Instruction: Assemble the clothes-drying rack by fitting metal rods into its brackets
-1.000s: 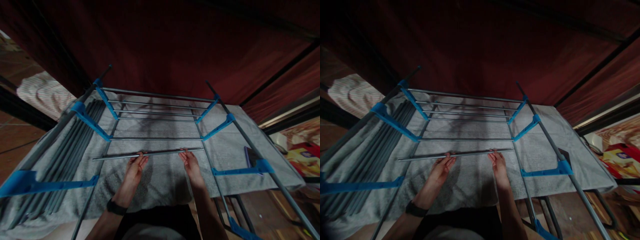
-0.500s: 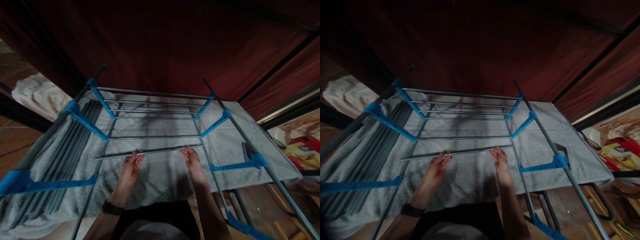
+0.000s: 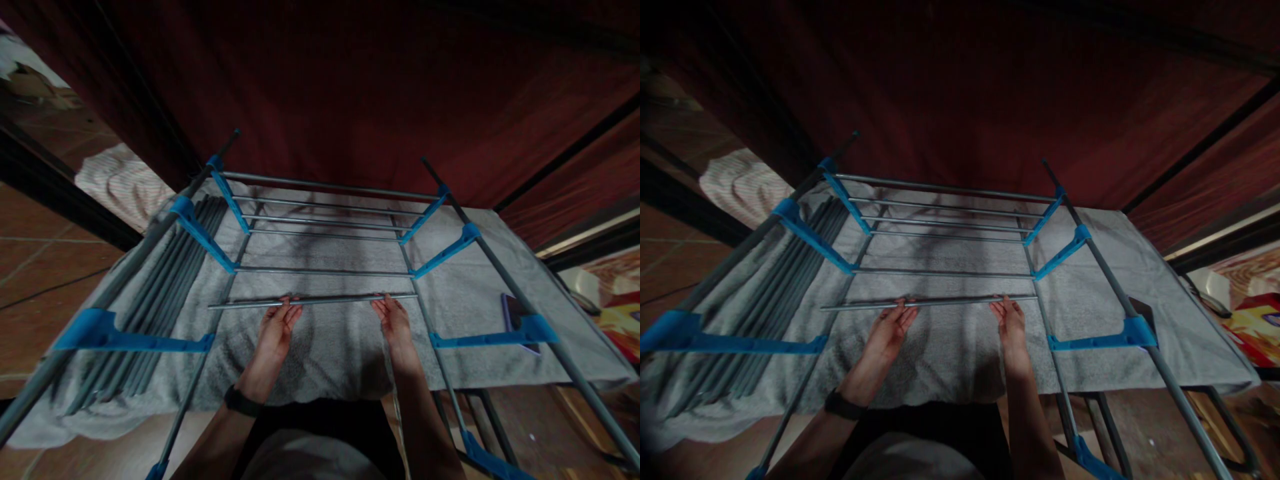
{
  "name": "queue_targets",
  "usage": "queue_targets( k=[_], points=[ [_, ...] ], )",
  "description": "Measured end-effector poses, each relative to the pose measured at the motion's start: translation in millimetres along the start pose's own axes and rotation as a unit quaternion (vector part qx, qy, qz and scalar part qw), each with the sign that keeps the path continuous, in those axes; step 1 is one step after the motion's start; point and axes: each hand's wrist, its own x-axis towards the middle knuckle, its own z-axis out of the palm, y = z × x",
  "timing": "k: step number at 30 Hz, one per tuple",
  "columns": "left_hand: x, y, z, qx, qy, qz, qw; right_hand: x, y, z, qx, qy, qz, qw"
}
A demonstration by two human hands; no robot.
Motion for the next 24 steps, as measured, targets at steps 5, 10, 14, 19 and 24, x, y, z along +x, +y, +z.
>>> queue_targets(
  k=[5, 10, 14, 19, 24],
  points=[
    [-3.9, -11.9, -2.5, 0.012, -0.039, -0.002, 0.999, 1.7, -0.5, -0.9, -0.018, -0.005, -0.007, 1.0],
    [-6.8, -15.6, -3.2, 0.026, -0.057, -0.01, 0.998, 1.7, -0.1, -1.8, -0.009, -0.002, -0.018, 1.0],
    [-4.5, -9.6, -5.5, 0.015, -0.043, 0.015, 0.999, 0.1, -2.3, -1.0, 0.002, 0.037, -0.017, 0.999],
    [-0.1, 10.9, -14.7, 0.003, -0.004, 0.036, 0.999, -1.2, -4.8, -2.8, 0.019, 0.055, -0.019, 0.998],
    [3.0, 36.9, -29.7, -0.019, 0.039, 0.065, 0.997, 6.7, -3.3, -12.3, 0.028, 0.04, -0.069, 0.996]
  ],
)
